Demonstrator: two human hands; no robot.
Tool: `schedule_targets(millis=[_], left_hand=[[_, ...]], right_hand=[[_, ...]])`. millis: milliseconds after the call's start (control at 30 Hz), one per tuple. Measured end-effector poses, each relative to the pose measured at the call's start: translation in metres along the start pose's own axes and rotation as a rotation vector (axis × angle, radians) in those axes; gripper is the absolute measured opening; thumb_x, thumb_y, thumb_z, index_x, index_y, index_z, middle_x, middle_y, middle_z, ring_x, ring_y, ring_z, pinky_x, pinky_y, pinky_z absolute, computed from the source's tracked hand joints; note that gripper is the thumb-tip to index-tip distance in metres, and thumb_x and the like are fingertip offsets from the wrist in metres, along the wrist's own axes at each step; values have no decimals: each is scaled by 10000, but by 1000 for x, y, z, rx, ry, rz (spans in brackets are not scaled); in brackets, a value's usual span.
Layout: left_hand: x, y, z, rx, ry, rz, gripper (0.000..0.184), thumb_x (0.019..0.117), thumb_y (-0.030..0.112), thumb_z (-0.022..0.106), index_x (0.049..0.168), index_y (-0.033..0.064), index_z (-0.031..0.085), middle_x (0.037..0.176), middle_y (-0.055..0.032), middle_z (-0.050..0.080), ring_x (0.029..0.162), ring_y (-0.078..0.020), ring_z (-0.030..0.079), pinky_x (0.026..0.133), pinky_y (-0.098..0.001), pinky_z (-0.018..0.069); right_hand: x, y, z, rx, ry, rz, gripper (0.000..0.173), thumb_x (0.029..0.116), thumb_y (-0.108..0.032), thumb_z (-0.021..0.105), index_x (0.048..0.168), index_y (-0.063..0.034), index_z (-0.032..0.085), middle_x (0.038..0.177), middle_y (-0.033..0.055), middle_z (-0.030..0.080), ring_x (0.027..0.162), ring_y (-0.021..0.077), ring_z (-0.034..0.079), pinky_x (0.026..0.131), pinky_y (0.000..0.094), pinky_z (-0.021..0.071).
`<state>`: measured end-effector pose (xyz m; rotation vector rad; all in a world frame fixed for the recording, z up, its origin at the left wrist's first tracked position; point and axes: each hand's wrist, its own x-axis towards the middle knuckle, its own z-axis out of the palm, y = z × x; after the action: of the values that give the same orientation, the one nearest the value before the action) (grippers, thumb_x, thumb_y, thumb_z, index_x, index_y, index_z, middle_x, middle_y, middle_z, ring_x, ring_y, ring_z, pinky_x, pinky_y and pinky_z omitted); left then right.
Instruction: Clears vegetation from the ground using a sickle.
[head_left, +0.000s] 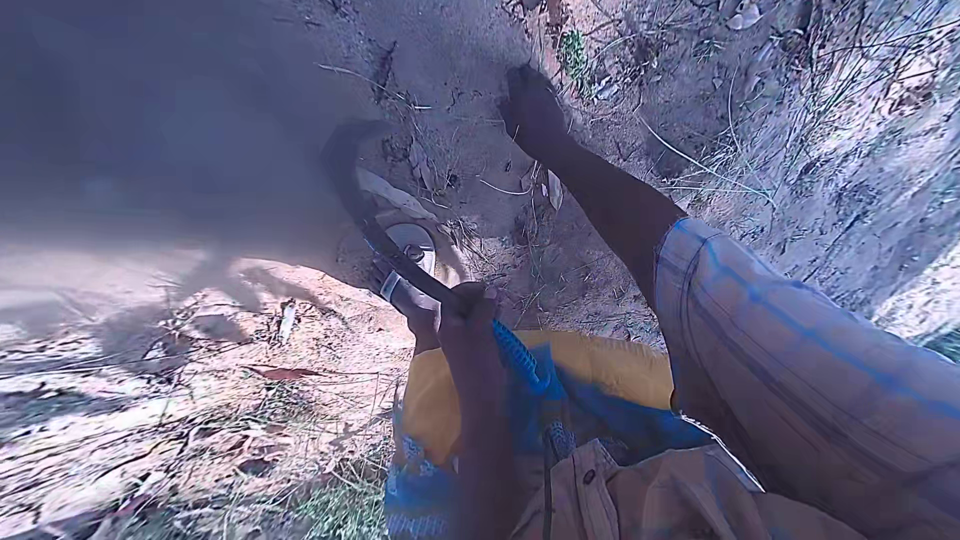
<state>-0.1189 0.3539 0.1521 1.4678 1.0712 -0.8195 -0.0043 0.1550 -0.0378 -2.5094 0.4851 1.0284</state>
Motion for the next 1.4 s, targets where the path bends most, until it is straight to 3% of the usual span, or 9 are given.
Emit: schedule_targets(millis=[133, 400, 767, 867, 933, 1067, 1133, 1267, 1400], left_hand=[[0, 5, -2, -28, -29, -29, 120, 990, -30, 535, 1088, 24, 578, 900, 6, 640, 792, -47, 670, 749, -209, 576], [3, 10, -2, -70, -64, -62, 125, 972, -42, 528, 1059, 30, 582, 852, 7, 641, 756, -58, 666, 721, -215, 576], [3, 7, 0, -6, -93, -56, 107, 978, -15, 552, 1059, 40, 595, 869, 7, 639, 787, -60, 664, 742, -223, 570], [4, 7, 2, 19, -102, -36, 113, 971, -33, 572, 1037, 56, 594, 867, 25, 628, 792, -36, 636, 751, -209, 550], [3, 5, 4, 54, -92, -2, 110, 962, -17, 595, 1031, 69, 597, 871, 42, 623, 792, -12, 614, 740, -183, 523], [6, 1, 4, 77, -102, 66, 183, 961, 46, 602, 1138, 54, 558, 1090, 6, 630, 899, -23, 630, 783, -202, 541], [6, -1, 3, 101, -155, 84, 268, 969, 37, 593, 1227, 38, 521, 1150, -25, 618, 880, -48, 652, 753, -233, 578], [2, -10, 7, 252, -466, 154, 400, 973, 116, 555, 1329, 38, 389, 1406, -23, 525, 1169, 32, 561, 931, -181, 493], [12, -25, 2, 457, -508, 102, 657, 1050, 318, 446, 1590, 18, 223, 1608, -173, 351, 1410, -204, 460, 1091, -414, 469]], right_hand=[[0, 6, 13, -76, -145, 284, 696, 993, -230, 633, 1522, 108, 334, 1565, 324, 347, 1453, 464, 369, 1153, 570, 370], [-37, 22, 19, 433, -35, 505, 347, 1105, -150, 386, 1316, 53, 572, 1267, 268, 637, 1219, 377, 613, 1028, 525, 459], [-94, 86, 1, 83, 106, 346, 361, 1049, -98, 479, 1376, -26, 613, 1416, 240, 555, 1320, 433, 516, 1079, 550, 422], [-134, 82, -8, 239, 276, 86, 374, 987, -46, 556, 1349, 26, 618, 1447, 258, 541, 1366, 443, 481, 1134, 538, 379], [-179, 50, -14, 528, 160, -17, 301, 1001, -68, 573, 1258, 70, 647, 1290, 240, 653, 1209, 319, 633, 1031, 427, 501], [-241, -12, -18, 1061, -652, -87, 504, 1009, -175, 617, 1437, 60, 492, 1333, 202, 619, 1161, 176, 647, 987, 294, 530], [-253, -30, -14, 1089, -779, 2, 592, 974, -110, 645, 1493, 37, 400, 1351, 213, 578, 1140, 191, 630, 960, 311, 526], [-257, -36, -8, 927, -584, 202, 395, 963, -121, 645, 1312, 26, 537, 947, 164, 645, 839, 221, 627, 771, 402, 512], [-288, 7, 9, 852, -192, 197, 330, 943, -177, 655, 1145, 81, 623, 841, 175, 665, 773, 254, 648, 722, 416, 521]])
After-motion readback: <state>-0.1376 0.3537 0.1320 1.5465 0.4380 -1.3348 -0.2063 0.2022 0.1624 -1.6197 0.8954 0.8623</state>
